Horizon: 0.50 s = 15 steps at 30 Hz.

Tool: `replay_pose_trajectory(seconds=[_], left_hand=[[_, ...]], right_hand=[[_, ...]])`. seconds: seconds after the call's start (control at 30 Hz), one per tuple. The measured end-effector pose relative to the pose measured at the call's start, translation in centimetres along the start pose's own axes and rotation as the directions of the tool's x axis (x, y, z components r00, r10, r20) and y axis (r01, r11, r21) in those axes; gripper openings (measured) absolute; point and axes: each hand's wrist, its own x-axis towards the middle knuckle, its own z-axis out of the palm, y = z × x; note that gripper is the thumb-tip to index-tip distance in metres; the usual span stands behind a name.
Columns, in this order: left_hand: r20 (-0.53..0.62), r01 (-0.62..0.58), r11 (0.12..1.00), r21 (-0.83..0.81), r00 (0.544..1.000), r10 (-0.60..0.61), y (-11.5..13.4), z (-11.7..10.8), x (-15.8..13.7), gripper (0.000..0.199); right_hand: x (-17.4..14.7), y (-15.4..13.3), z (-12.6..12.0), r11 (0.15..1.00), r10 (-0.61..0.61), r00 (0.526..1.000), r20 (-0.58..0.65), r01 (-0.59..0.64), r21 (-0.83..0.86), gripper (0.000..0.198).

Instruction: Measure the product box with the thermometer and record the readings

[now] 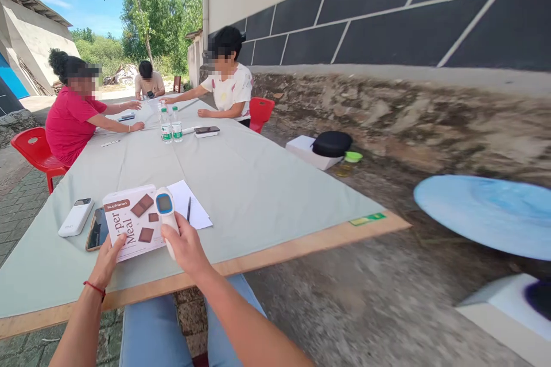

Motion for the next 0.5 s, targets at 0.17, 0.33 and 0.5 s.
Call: replay_pose_trajectory(seconds=[0.17,0.33,0.5], left_hand=[[0.122,0.256,0.960,-0.113,0.963,-0.242,0.8,-2.3,0.3,0.076],[0.094,0.223,0.946,-0.235,0.974,-0.206,2.9,-2.7,2.6,0.073],[-0.137,-0.003,0.988,-0.155,0.990,-0.019,3.4,-0.7,8.3,0.063]], right_hand=[[-0.9,-3.1,-3.9,0.995,-0.071,0.996,-0.046,0.067,-0.070,0.035],[-1.1,-4.5,-6.6,0.993,-0.103,0.992,-0.070,0.099,-0.070,0.037],[0.3,-2.9,-8.8,0.989,-0.091,0.992,-0.092,0.080,-0.123,0.042]])
